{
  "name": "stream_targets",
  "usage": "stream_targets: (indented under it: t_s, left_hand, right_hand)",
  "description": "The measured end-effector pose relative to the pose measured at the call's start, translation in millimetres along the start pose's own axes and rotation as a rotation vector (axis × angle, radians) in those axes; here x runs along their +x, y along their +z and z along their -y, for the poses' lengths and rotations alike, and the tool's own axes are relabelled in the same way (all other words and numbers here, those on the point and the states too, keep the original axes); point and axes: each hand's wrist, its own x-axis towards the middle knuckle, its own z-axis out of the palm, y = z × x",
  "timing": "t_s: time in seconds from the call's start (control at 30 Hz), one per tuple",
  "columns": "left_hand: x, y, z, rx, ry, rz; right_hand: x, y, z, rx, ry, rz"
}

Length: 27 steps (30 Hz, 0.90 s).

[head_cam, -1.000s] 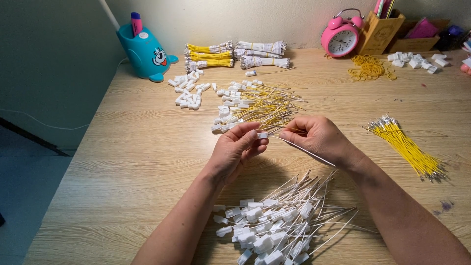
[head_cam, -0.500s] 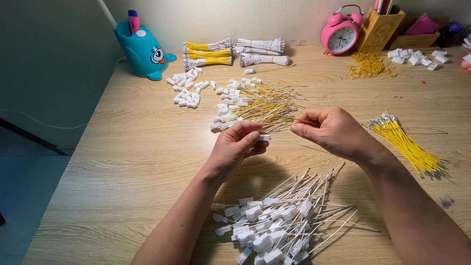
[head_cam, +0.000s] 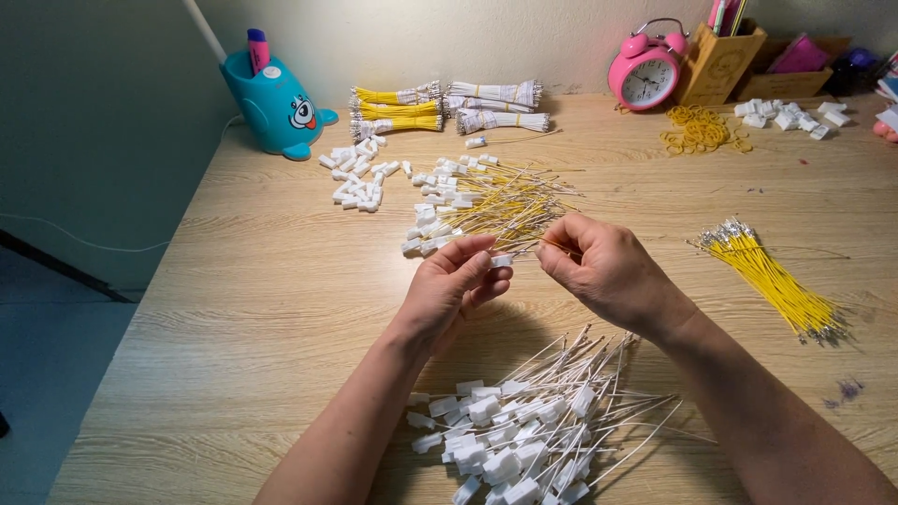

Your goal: The person inserts the exposed metal tips of yellow and white LED wires into small white plastic connectors. They handle the components by hand, picking up a connector and a wire, then pushing the wire into the connector to secure it.

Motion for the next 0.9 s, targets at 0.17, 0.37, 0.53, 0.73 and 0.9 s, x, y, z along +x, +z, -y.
stream_targets:
  t_s: [0.17, 0.37, 0.53, 0.73, 0.9]
  left_hand:
    - [1.4, -2.6, 1.9, -0.030, -0.006, 0.011]
    - [3.3, -5.1, 4.3, -0.052, -0.009, 0.030]
    - [2.1, -3.7, 3.2, -0.057, -0.013, 0.034]
    - [1.5, -2.0, 2.6, -0.067, -0.015, 0.032]
    - [0.3, 0.1, 2.1, -0.058, -0.011, 0.029]
  right_hand:
    - [1.7, 1.9, 2.0, 0.013, 0.004, 0.009]
    - [2.4, 1.1, 5.5, 0.004, 0.000, 0.002]
    - [2.4, 1.5, 7.2, -0.003, 0.001, -0.002]
    - [2.1, 3.8, 7.1, 0.003, 0.008, -0.004]
    - [3.6, 7.1, 6.3, 0.009, 0.019, 0.013]
